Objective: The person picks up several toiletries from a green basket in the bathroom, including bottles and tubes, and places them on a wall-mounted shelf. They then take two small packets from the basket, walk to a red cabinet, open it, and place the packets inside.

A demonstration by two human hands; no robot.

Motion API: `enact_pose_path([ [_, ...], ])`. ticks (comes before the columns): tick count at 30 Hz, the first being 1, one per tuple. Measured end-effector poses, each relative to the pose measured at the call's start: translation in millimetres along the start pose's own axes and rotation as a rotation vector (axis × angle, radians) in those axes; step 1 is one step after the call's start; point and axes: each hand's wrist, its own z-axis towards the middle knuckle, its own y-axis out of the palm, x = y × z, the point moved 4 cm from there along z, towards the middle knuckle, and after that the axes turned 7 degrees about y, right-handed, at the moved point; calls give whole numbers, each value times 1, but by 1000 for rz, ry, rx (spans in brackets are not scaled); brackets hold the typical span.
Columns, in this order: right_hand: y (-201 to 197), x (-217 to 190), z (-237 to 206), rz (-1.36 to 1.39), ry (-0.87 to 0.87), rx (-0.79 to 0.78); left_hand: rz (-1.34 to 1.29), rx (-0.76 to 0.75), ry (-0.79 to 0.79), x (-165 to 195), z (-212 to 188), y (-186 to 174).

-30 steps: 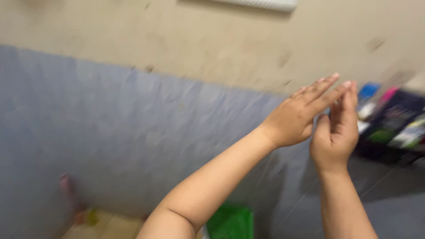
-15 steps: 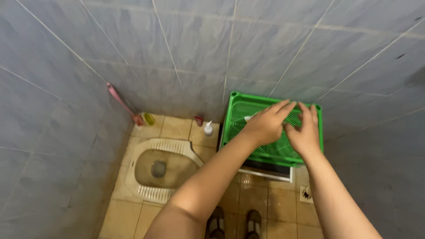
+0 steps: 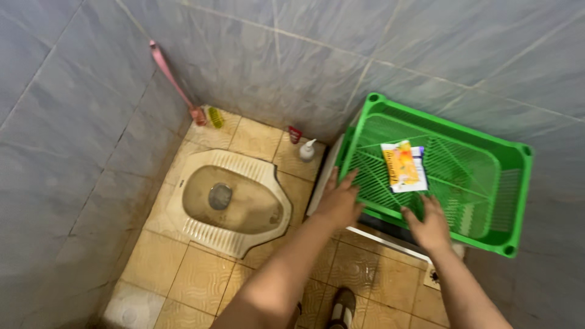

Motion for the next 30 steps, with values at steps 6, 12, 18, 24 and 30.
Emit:
enact_pose_path([
  [6,-2,-39,22,145,96,-5,-22,160,-12,13,4,-8],
  [12,14,-108,63,110,350,-29,19,144,-41,4,1,6],
  [18,31,-125,56,-22,367,87,17,181,-33,6,3,-2],
  [24,15,-119,44,709,108,279,-288,689,141,25,8,-31],
  [30,14,-127,12,1113,-201,170,-977,556,-282,23,60,-6],
])
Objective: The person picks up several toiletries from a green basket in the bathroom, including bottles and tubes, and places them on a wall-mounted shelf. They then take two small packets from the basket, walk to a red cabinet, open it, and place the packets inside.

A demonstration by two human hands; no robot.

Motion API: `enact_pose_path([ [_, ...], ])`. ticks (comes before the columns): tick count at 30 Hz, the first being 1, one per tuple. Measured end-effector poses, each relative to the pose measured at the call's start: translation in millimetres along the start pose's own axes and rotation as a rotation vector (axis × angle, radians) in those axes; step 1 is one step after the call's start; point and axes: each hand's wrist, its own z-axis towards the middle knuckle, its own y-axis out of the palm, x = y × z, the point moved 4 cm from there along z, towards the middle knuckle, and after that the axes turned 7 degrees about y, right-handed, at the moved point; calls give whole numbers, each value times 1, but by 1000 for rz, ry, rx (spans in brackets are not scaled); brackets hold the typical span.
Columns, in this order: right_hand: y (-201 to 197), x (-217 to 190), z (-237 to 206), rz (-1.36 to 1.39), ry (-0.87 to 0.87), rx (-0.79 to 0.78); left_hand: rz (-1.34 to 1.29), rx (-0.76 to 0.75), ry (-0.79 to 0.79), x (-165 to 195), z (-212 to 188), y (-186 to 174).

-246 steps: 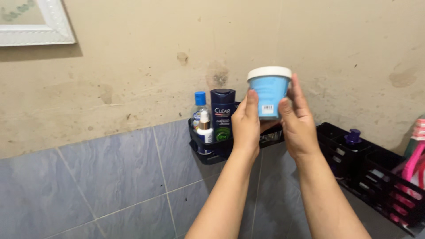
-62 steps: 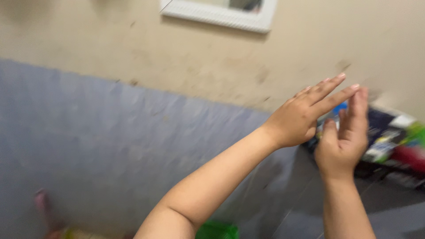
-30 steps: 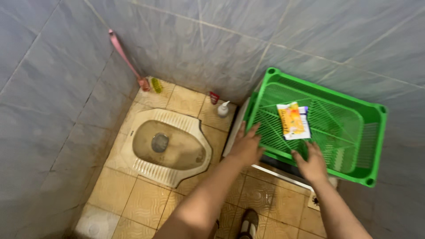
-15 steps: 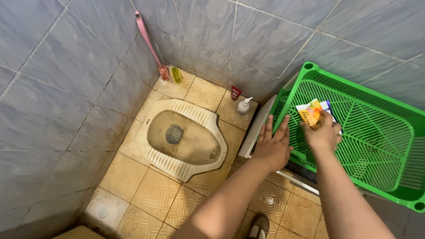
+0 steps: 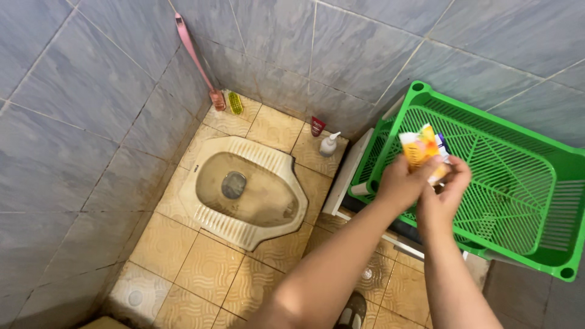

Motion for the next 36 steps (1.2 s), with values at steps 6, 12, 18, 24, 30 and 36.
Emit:
enact_pose_path([
  [6,-22,17,38,-405,130,123,-182,166,5,-43,24,-20],
  [12,-19,62,61,-1173,-9,36,-272,79,6,-53,13,-23],
  [18,-25,62,67,-1324,49,120,-435,89,-28,-61,3,-19],
  [24,-17,50,75,-1487,303,-88,-486,96,-21,-71,5,-20],
  [30,-28,26,71,-245,522,-190,-574,121,-59,-62,2,-24],
  [36,-10,6,42,471,762,-467,-737,67,-291,-49,-15,-28],
])
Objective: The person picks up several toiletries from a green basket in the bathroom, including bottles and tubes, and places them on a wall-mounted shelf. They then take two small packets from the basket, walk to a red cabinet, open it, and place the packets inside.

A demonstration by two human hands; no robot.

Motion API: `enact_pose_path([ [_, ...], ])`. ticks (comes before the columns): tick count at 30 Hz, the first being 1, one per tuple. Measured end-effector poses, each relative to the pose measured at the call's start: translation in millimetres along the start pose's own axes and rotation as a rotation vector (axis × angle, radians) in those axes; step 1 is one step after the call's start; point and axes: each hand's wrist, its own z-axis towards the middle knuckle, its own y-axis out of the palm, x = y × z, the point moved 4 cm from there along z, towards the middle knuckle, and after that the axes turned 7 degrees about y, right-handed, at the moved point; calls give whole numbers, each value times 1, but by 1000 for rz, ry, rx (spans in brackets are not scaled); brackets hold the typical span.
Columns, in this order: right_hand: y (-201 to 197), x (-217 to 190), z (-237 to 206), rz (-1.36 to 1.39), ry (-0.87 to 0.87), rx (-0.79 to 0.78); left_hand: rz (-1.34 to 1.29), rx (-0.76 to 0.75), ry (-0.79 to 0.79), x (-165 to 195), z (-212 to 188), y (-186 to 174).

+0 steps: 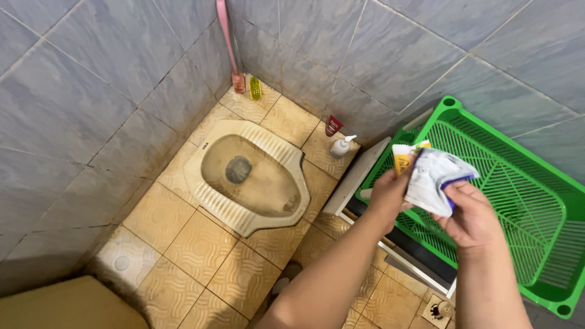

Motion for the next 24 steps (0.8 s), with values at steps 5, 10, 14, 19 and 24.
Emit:
enact_pose_path([
  [5,23,-11,8,-211,50,-6,-216,47,48,21,-19,-4],
  [10,97,-35,6,-143,99,-41,-177,33,255,56,-26,-6],
  [14,179,-64,-29,-64,35,-45,72,54,513,101,-44,-3],
  [19,243,-80,-64,-70,50,60,-164,88,562,160,-102,9],
  [24,296,-84,-92,-331,-21,-285,-69,102,842,203,-200,22],
])
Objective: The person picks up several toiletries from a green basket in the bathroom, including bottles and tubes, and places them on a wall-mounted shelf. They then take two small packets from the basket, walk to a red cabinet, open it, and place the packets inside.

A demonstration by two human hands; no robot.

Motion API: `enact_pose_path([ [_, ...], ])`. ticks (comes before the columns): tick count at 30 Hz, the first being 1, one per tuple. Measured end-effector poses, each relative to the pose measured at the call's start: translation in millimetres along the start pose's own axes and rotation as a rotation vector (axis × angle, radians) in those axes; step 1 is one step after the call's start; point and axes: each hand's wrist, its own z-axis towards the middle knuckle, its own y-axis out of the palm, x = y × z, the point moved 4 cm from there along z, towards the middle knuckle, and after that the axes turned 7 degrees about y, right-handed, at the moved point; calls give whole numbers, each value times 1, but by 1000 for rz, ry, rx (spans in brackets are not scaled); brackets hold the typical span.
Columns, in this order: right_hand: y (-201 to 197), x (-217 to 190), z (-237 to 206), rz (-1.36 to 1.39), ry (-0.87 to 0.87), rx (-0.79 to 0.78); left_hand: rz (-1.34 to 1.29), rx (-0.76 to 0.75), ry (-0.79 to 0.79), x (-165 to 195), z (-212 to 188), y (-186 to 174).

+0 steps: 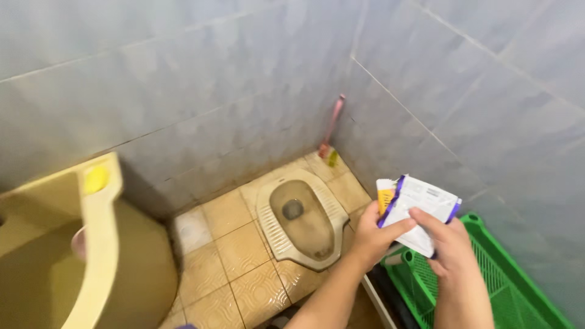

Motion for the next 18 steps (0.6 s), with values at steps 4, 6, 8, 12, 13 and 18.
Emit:
enact_pose_path([
  [4,66,-16,-33,-217,-70,-71,12,205,84,70,-35,-3],
  [6,116,-22,-62,-431,-55,-131,83,361,235,127,-59,-19],
  [8,175,-19,-94,-424,-64,-325,12,390,290,181,-101,-42],
  [12,288,3,-162,-391,-42,-695,105,544,463,276,-190,-78],
  [13,311,15,-181,-377,19,-771,110,588,507,297,-214,-85],
  [18,393,77,-253,-375,231,-1012,196,738,668,366,-317,-119],
])
